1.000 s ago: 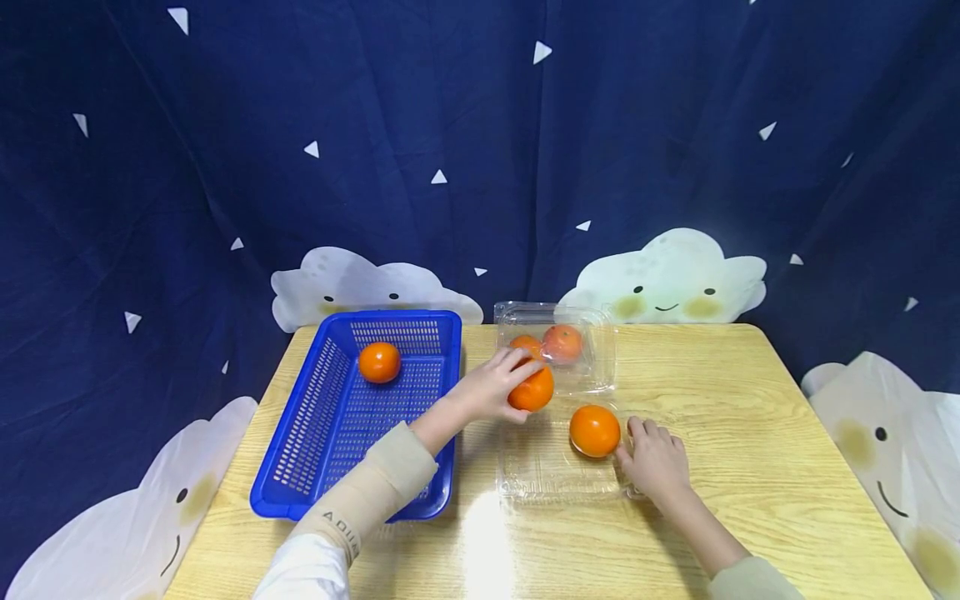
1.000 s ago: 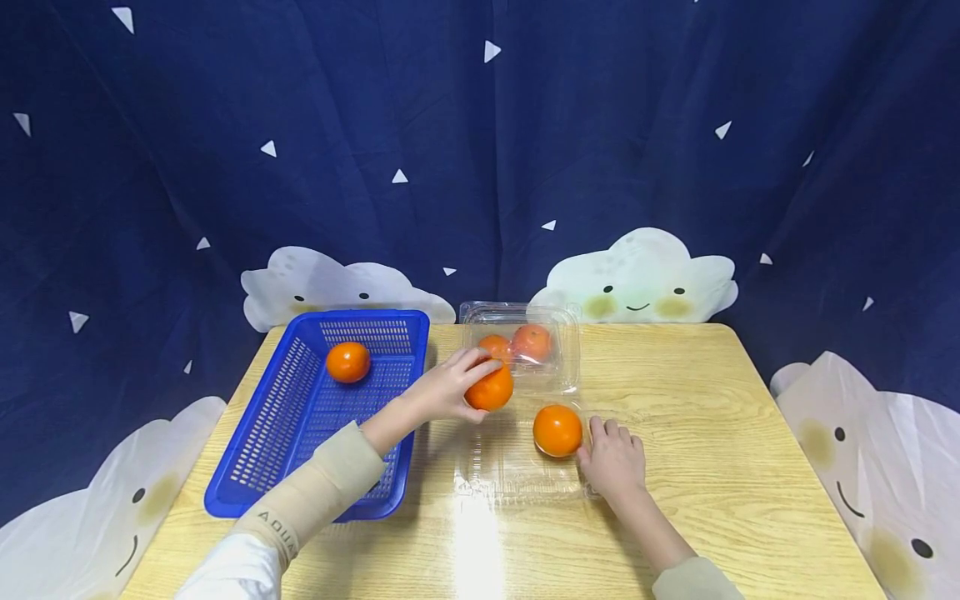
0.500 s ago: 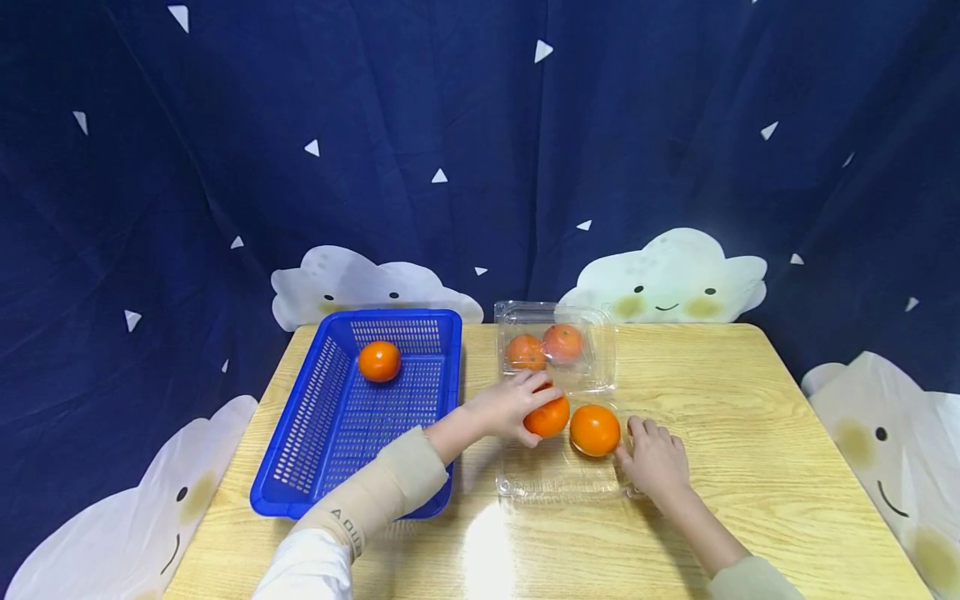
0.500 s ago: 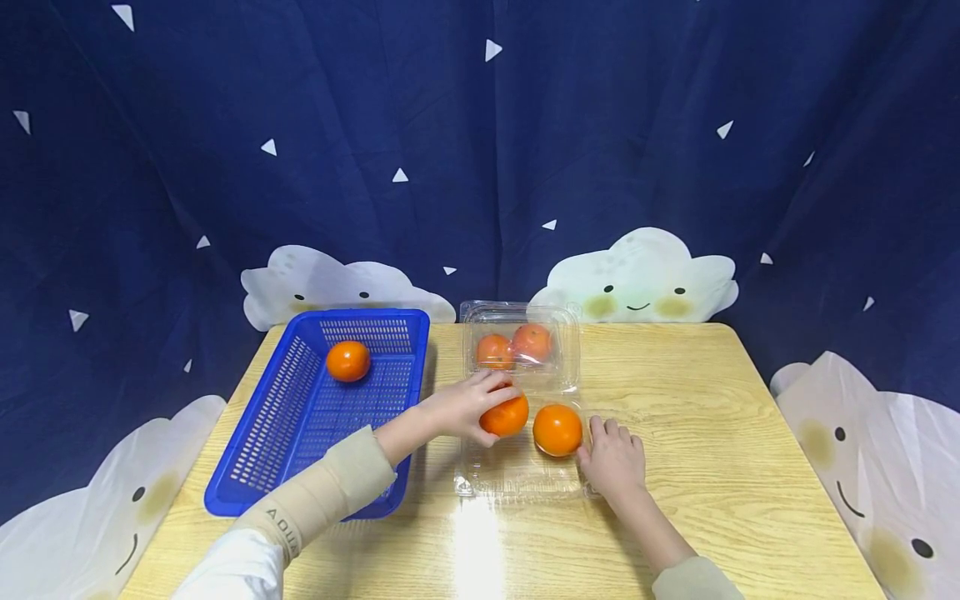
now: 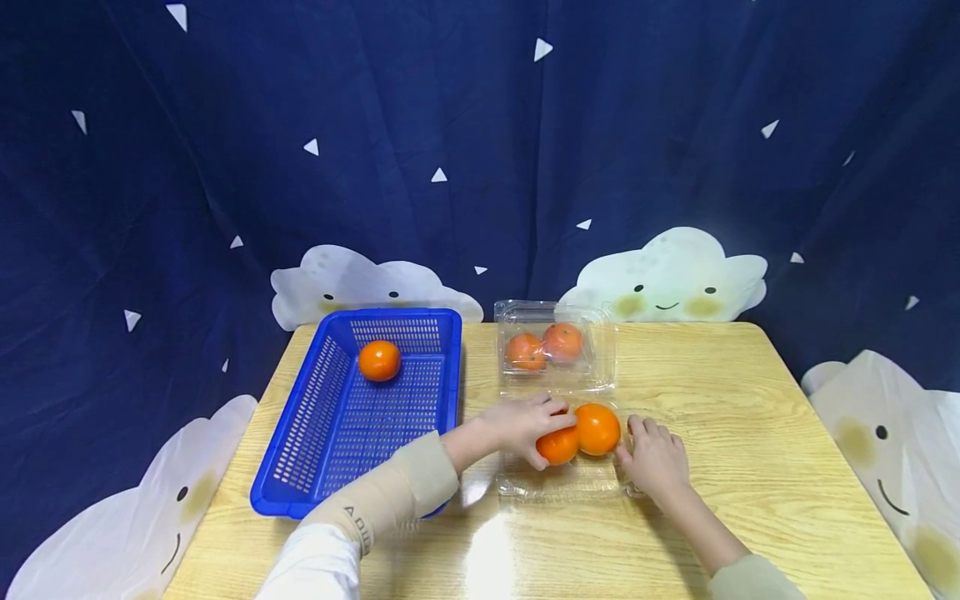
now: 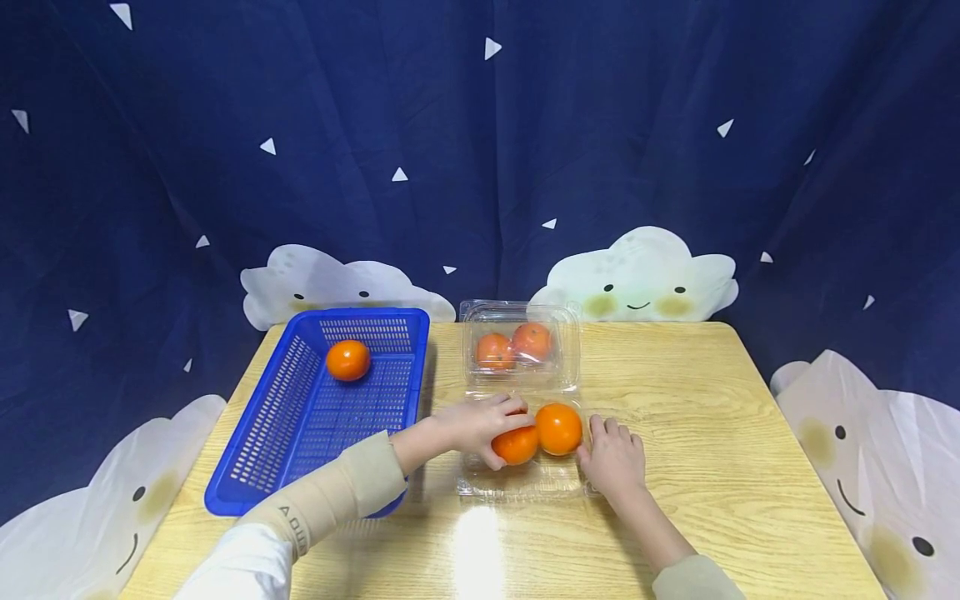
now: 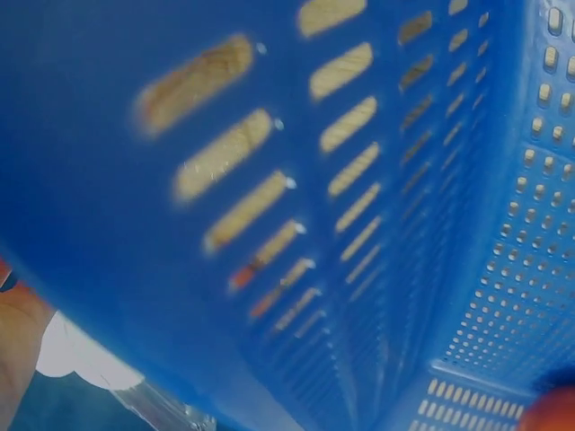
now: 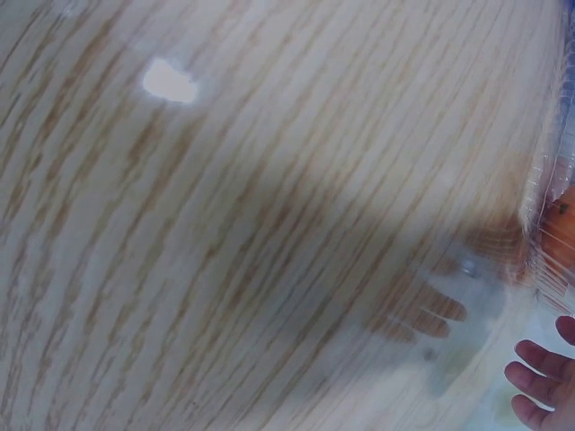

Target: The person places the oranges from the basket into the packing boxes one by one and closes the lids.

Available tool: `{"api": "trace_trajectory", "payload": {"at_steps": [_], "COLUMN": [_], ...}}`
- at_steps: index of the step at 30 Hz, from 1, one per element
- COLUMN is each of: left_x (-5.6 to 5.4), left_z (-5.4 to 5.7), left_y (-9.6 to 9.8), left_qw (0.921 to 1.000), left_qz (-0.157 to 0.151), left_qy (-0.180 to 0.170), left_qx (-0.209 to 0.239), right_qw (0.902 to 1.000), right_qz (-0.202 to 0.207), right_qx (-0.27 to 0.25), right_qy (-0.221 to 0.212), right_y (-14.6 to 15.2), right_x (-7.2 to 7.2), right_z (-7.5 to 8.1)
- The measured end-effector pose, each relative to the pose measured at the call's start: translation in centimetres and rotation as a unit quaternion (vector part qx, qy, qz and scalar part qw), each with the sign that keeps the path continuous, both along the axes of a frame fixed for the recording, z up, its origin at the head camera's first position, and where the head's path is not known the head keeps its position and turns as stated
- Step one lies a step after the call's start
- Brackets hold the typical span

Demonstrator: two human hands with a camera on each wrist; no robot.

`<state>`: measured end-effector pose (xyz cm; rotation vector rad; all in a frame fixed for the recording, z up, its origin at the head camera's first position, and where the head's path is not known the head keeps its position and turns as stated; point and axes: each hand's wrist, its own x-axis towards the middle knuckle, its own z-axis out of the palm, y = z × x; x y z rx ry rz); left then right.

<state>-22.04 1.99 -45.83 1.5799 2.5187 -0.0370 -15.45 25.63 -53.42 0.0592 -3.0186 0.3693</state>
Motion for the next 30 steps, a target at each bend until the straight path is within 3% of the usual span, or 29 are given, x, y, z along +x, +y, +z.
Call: {"api": "trace_trajectory", "payload": {"at_steps": [11,22,30], "left_x": [0.8,1.3,1.3], "left_z": [-1.0,-1.4,-2.5], "left_y": [0.9,1.4,1.7], "left_qw": [0.9986,0.9978,0.997], "left_qz": [-0.046,-0.043,-0.059], "left_qy": [-0.001,-0.007,-0.008], "left_qx": [-0.024,-0.05,-0.049], "right_qw": [1.0,1.0,1.0], "right_qz": [0.0,0.001,0.0], "right_qx": [-0.002,-0.002,-0.003], "right_qy": [-0.004,0.001,-0.002], "right_y": [-0.1,-0.1,-0.1], "right_x": [0.1,0.2,0.1], "right_z": [0.3,0.4,0.2]}}
